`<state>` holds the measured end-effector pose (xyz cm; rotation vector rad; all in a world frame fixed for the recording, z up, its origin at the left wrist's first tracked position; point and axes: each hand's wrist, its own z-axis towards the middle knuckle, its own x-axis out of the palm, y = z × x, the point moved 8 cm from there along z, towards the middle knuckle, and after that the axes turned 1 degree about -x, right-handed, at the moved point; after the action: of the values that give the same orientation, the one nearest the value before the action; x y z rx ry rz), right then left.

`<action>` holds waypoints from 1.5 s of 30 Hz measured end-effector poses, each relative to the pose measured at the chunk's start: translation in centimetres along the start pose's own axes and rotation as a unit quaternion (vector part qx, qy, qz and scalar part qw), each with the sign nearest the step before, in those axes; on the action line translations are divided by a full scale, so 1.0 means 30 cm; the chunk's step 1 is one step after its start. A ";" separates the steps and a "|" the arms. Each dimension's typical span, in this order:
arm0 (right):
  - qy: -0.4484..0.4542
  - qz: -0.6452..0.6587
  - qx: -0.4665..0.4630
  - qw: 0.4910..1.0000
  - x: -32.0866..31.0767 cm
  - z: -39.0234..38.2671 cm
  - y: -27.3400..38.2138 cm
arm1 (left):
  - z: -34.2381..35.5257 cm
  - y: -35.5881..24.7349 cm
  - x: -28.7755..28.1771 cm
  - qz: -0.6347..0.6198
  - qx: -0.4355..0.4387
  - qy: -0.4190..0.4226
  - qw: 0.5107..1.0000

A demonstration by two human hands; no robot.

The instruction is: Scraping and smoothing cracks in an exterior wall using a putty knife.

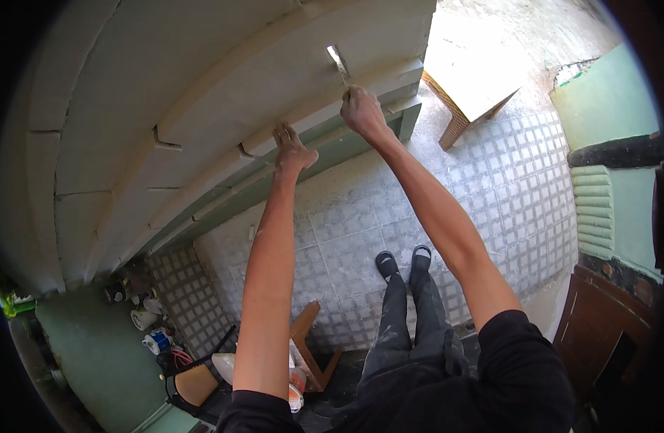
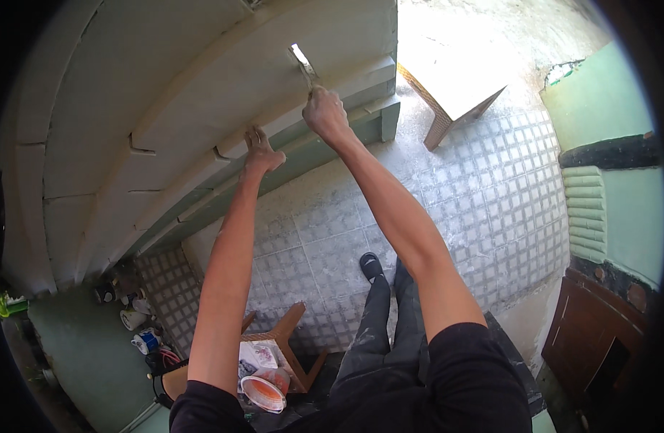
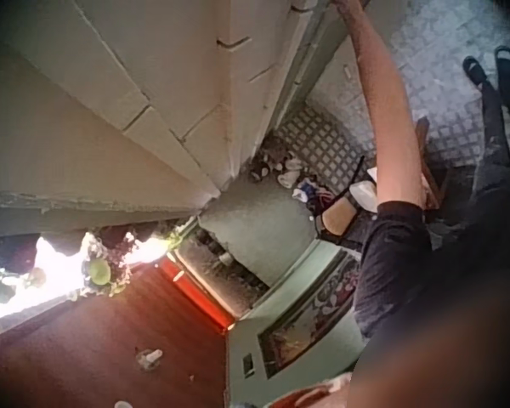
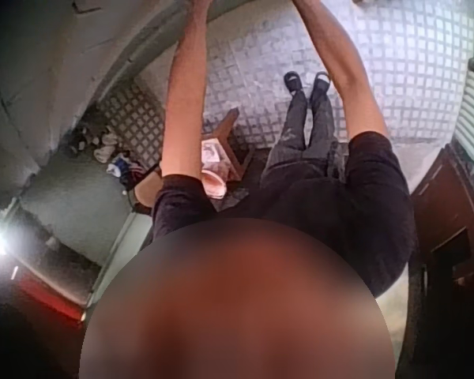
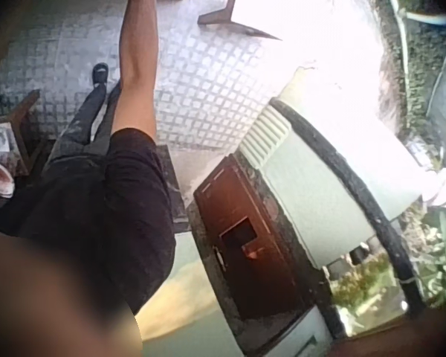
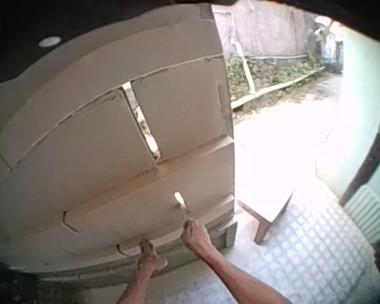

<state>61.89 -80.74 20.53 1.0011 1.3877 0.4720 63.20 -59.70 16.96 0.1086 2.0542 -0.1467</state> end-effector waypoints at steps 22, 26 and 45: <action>-0.040 -0.001 -0.045 0.998 -0.040 0.008 0.010 | -0.005 -0.003 -0.008 -0.032 -0.015 0.010 0.999; -0.067 0.025 -0.077 0.994 -0.080 -0.001 0.034 | -0.019 -0.008 -0.019 -0.058 -0.005 0.005 0.998; -0.014 -0.003 -0.052 0.999 -0.057 0.020 0.005 | -0.026 -0.030 -0.026 -0.046 0.001 -0.002 0.999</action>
<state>62.18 -82.19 21.60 0.9145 1.3282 0.5190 62.76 -60.49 18.06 0.0143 2.0551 -0.2054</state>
